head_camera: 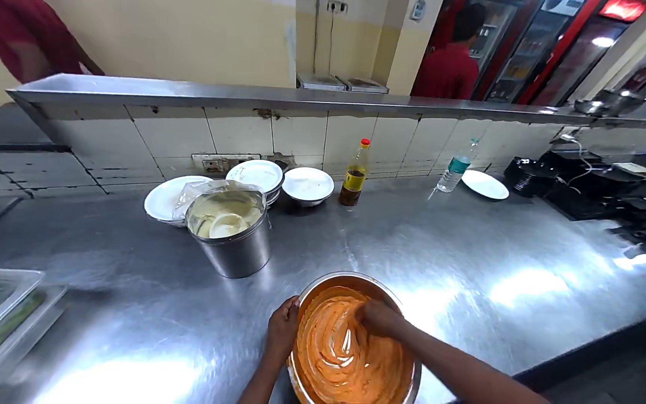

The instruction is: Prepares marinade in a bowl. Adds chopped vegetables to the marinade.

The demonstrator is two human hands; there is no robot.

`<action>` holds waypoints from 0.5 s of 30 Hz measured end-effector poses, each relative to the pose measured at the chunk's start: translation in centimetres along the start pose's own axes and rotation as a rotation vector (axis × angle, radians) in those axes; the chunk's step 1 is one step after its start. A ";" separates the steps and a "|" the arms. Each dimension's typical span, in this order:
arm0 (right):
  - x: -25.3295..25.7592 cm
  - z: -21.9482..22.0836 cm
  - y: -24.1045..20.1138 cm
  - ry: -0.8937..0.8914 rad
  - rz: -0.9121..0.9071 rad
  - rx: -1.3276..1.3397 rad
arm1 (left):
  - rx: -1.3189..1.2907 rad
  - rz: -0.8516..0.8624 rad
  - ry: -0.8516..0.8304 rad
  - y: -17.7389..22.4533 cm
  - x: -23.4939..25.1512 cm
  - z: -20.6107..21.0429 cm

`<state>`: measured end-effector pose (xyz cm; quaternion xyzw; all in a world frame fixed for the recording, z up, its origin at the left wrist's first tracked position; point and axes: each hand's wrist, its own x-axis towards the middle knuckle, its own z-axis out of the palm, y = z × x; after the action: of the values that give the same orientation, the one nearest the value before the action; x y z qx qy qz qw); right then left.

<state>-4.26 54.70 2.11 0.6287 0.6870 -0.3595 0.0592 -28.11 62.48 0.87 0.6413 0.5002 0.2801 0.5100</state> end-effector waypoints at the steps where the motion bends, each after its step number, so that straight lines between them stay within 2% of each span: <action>1: 1.3 1.1 -1.6 0.071 -0.006 0.071 | 0.017 -0.010 0.009 0.1 0.0 0.1; 3: 1.5 5.0 -5.2 0.038 -0.171 0.249 | 0.045 -0.034 0.032 0.2 0.1 0.2; 5: -1.4 6.2 -5.2 -0.156 -0.277 0.248 | 0.046 -0.033 0.039 0.0 0.0 -0.1; 7: -3.1 3.3 -1.8 -0.262 -0.158 0.123 | 0.015 -0.015 0.026 -0.2 -0.2 -0.2; 9: -1.8 -0.2 -0.5 -0.106 0.041 -0.001 | -0.003 0.002 0.020 -0.3 -0.3 0.0; 10: -0.4 -0.5 -1.1 0.014 0.074 0.007 | -0.001 0.000 0.025 -0.3 -0.3 0.0; 11: 0.9 0.7 -2.2 0.086 0.027 0.069 | 0.008 -0.005 0.034 -0.3 -0.3 0.1; 13: 1.4 5.3 -4.5 0.067 -0.205 0.207 | 0.028 -0.020 0.056 -0.3 -0.3 0.4; 14: 0.1 6.4 -5.1 -0.027 -0.279 0.240 | 0.034 -0.023 0.059 -0.3 -0.4 0.2; 15: -1.4 6.1 -4.6 -0.162 -0.279 0.224 | 0.029 -0.020 0.059 -0.4 -0.4 0.1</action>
<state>-10.42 50.30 0.27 0.4993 0.7161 -0.4878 -0.0066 -28.31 62.08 0.57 0.6351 0.5251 0.2865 0.4886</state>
